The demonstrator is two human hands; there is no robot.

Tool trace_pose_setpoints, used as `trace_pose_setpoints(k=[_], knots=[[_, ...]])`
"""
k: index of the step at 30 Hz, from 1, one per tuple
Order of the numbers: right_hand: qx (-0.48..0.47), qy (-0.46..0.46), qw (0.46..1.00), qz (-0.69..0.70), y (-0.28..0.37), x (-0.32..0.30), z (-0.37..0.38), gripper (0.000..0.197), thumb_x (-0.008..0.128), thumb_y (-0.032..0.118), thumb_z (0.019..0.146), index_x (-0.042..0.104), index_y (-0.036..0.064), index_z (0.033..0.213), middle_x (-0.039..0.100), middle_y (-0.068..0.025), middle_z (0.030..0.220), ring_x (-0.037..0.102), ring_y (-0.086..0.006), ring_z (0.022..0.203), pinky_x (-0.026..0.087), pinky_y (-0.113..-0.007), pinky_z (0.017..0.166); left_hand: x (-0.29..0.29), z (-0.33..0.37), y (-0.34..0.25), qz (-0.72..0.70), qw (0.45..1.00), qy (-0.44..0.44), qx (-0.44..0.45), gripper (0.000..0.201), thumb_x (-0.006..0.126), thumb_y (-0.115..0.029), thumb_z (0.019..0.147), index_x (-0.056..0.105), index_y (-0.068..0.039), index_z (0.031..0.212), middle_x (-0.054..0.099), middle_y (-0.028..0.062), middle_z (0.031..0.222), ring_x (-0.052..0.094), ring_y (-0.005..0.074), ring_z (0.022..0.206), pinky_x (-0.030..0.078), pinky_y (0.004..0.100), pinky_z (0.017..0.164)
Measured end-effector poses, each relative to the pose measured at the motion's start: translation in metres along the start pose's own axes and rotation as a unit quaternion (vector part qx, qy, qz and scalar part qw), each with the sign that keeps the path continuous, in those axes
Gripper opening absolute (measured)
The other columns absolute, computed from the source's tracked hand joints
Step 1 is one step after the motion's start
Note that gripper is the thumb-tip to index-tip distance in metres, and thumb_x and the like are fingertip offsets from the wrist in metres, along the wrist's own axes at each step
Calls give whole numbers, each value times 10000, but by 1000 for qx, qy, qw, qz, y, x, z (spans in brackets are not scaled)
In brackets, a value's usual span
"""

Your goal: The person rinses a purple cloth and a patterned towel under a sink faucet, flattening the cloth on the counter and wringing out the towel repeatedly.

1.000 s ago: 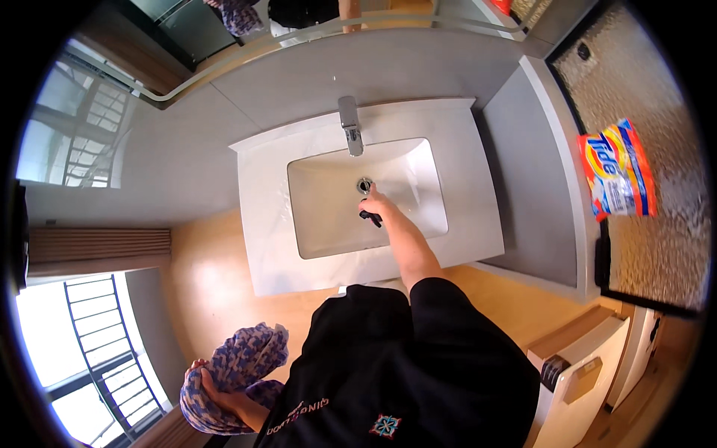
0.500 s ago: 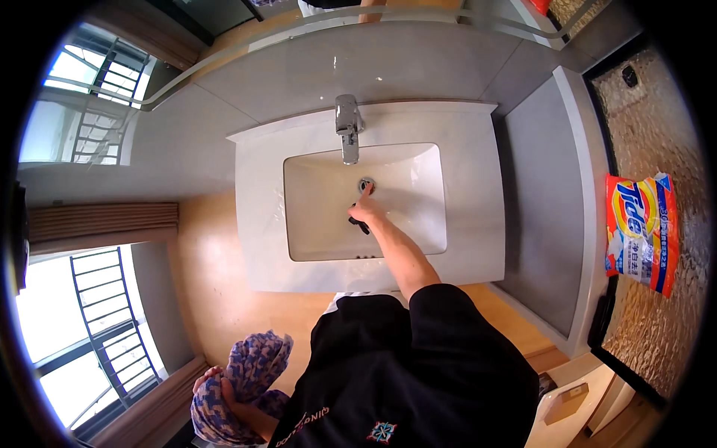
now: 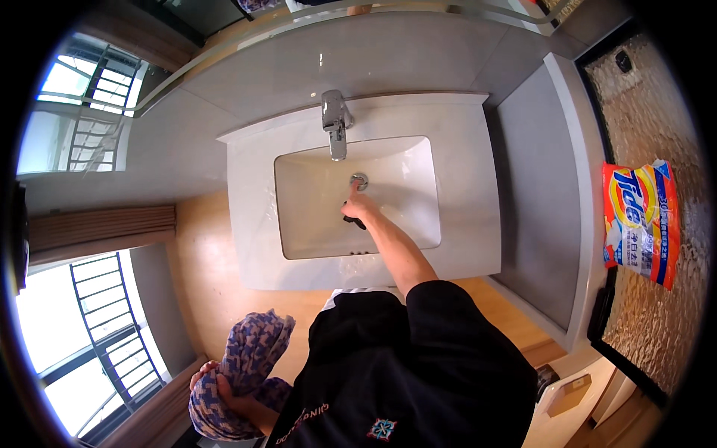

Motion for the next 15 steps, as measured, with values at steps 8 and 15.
trace_pose_setpoints(k=[8,15], knots=[[45,53,995,-73,11,-1,-1,1224,716,284,762,-188,-58,1514,687,-277,1073,687,-388,918,560,-440,766,32,12,-20,-49,988,130,67,447,767,-63,836,525,-86,1211,608,81,1150,577,212,1124,392,365,1082],[115,145,979,-89,35,-21,-36,1157,663,283,826,-221,69,1540,668,-204,1231,673,-360,1052,533,-448,905,77,18,-31,-203,955,203,76,517,779,-48,767,509,-84,1207,579,78,1089,552,227,1111,375,372,1088]])
Point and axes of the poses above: each hand's wrist, its own z-axis towards the middle knuckle, its own x-axis out of the palm, y = z × x, the point moved 2 cm from there along z, towards the middle knuckle
